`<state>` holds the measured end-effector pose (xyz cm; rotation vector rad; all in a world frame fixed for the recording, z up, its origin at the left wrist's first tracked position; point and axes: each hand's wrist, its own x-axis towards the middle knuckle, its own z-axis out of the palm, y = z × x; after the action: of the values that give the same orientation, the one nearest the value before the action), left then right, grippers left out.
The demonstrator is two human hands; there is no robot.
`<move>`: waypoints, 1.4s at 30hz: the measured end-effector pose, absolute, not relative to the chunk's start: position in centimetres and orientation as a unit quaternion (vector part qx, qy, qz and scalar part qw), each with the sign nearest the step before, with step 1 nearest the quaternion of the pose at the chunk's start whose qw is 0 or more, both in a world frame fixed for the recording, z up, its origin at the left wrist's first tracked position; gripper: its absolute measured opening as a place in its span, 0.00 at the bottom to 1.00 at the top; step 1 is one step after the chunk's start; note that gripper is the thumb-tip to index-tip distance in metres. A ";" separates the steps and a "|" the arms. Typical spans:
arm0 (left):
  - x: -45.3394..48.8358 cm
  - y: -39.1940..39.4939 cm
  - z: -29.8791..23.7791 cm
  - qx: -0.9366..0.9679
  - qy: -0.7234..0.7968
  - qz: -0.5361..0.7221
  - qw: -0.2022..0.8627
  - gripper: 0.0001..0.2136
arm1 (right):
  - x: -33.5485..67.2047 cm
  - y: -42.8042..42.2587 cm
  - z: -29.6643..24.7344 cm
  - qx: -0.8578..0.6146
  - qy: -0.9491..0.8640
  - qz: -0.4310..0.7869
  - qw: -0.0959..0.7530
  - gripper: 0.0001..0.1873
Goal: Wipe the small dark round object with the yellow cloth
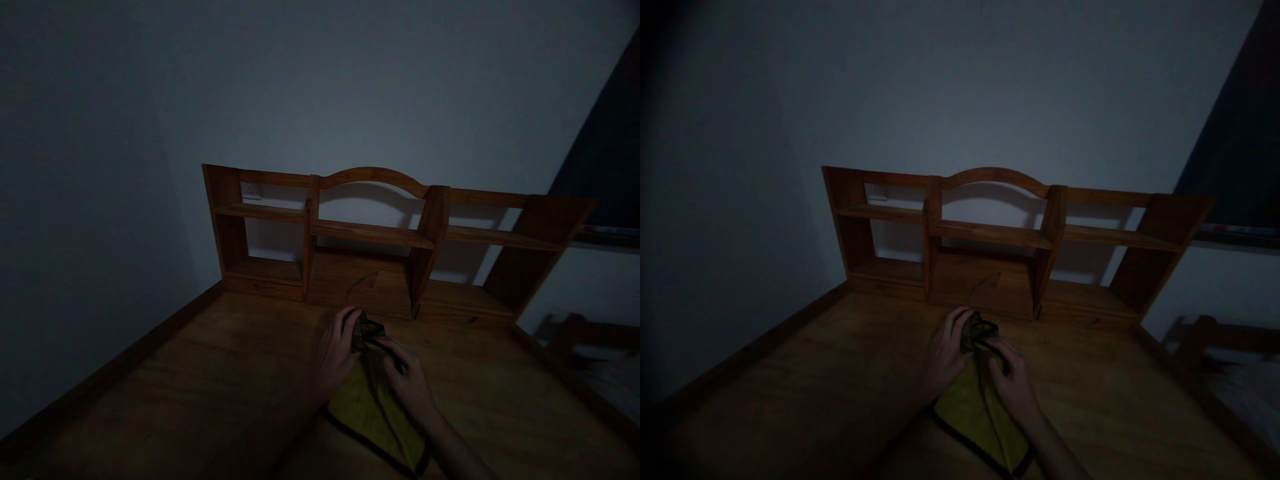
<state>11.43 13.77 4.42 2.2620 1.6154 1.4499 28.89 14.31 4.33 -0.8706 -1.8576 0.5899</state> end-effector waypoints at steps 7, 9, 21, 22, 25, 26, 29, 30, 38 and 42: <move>11.4 14.1 4.1 0.718 0.518 0.465 -0.012 0.35 | 28.7 14.6 4.0 -0.323 -0.810 0.199 0.448 0.21; 11.4 13.9 4.1 0.727 0.511 0.458 -0.017 0.34 | 28.7 14.6 3.8 -0.318 -0.819 0.190 0.438 0.22; 11.0 13.4 4.5 0.787 0.444 0.428 -0.010 0.36 | 27.8 14.1 3.0 -0.290 -0.861 0.135 0.395 0.35; 11.0 13.5 4.4 0.786 0.447 0.426 -0.006 0.36 | 27.7 14.2 3.1 -0.293 -0.861 0.140 0.392 0.35; 11.0 13.6 4.2 0.776 0.463 0.429 -0.001 0.36 | 27.5 14.2 3.4 -0.304 -0.860 0.156 0.380 0.34; 11.1 13.7 4.2 0.771 0.468 0.433 0.001 0.36 | 27.4 14.1 3.6 -0.307 -0.858 0.160 0.380 0.33; 11.1 13.7 4.3 0.765 0.473 0.436 0.006 0.35 | 27.3 13.9 3.9 -0.319 -0.844 0.176 0.393 0.29; 11.1 13.8 4.3 0.765 0.474 0.435 0.006 0.35 | 27.3 13.8 3.9 -0.323 -0.838 0.185 0.398 0.28; 11.1 14.0 4.4 0.753 0.496 0.433 0.012 0.32 | 27.2 13.6 3.9 -0.366 -0.730 0.377 0.437 0.25; 11.1 13.9 4.5 0.749 0.509 0.424 0.017 0.30 | 27.0 13.8 4.5 -0.353 -0.638 0.495 0.473 0.19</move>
<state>11.12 13.88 4.46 2.3278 1.5826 1.3177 27.03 13.85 4.48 -0.8626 -1.5608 1.2105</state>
